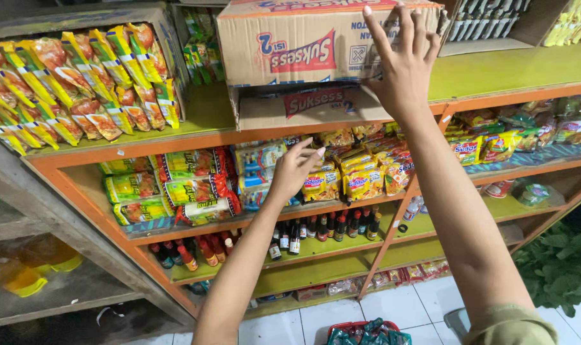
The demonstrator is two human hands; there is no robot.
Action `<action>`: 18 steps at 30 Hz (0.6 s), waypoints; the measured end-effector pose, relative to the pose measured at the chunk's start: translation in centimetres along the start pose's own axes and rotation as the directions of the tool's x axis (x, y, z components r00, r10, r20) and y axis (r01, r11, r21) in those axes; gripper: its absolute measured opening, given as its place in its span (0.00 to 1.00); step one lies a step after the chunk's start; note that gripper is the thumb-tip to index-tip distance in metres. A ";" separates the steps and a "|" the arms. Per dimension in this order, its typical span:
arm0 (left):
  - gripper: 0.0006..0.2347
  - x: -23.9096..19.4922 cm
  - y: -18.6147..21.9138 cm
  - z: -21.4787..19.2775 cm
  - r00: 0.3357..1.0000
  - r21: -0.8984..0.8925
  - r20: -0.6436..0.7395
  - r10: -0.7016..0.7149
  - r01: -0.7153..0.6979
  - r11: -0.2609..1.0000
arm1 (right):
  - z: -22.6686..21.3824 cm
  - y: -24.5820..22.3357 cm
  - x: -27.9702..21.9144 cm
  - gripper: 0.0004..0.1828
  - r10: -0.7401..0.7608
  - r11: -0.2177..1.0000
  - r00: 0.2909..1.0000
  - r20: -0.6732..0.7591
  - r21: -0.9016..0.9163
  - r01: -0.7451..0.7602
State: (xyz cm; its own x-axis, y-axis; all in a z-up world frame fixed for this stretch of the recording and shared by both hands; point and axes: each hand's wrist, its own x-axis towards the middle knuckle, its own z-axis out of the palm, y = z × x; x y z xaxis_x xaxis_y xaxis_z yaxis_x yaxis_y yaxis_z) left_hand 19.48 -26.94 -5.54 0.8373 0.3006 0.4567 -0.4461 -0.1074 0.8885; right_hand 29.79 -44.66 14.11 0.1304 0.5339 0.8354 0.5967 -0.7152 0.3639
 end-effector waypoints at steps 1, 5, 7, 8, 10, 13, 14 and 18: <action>0.26 0.3 -0.5 0.3 1.000 -0.203 0.022 0.013 -0.008 0.979 | -0.2 0.1 0.2 0.65 -0.032 0.999 0.999 0.005 0.025 0.032; 0.26 2.1 -1.8 0.6 0.995 -0.459 -0.099 0.009 -0.054 0.887 | 0.0 -0.2 -1.2 0.54 -0.070 0.994 0.997 -0.030 0.087 0.072; 0.24 3.0 -2.3 0.1 0.985 -0.498 -0.167 -0.043 -0.046 0.866 | 0.3 -0.3 -2.2 0.41 -0.074 0.997 0.994 -0.083 0.009 0.075; 0.24 3.8 -2.5 -0.2 0.989 -0.514 -0.129 -0.068 -0.008 0.858 | 0.4 -0.3 -2.3 0.39 -0.099 0.995 0.990 -0.101 0.003 0.099; 0.23 5.1 -2.8 -0.6 0.991 -0.540 -0.052 -0.125 0.077 0.838 | 0.2 -0.7 -2.7 0.36 -0.147 0.989 0.980 -0.132 -0.005 0.148; 0.21 6.4 -3.1 0.0 0.997 -0.597 -0.031 -0.074 0.041 0.801 | -1.2 -1.4 -2.7 0.27 -0.253 0.965 0.944 -0.210 -0.117 0.233; 0.21 6.8 -3.1 0.4 0.992 -0.549 -0.089 -0.093 0.029 0.835 | -1.7 -1.5 -2.2 0.25 -0.260 0.962 0.943 -0.210 -0.142 0.234; 0.18 6.8 -2.0 2.3 0.952 -0.392 -0.277 -0.132 0.014 0.920 | -4.5 -0.9 -0.4 0.17 -0.250 0.967 0.943 -0.219 -0.108 0.231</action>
State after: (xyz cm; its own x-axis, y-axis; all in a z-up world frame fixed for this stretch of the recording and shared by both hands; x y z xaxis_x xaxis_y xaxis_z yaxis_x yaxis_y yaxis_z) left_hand 26.80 -26.83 -4.08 0.7682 0.5629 0.3050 -0.5230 0.2770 0.8061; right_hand 25.63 -46.30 15.31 -0.1996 0.5835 0.7872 0.5218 -0.6167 0.5895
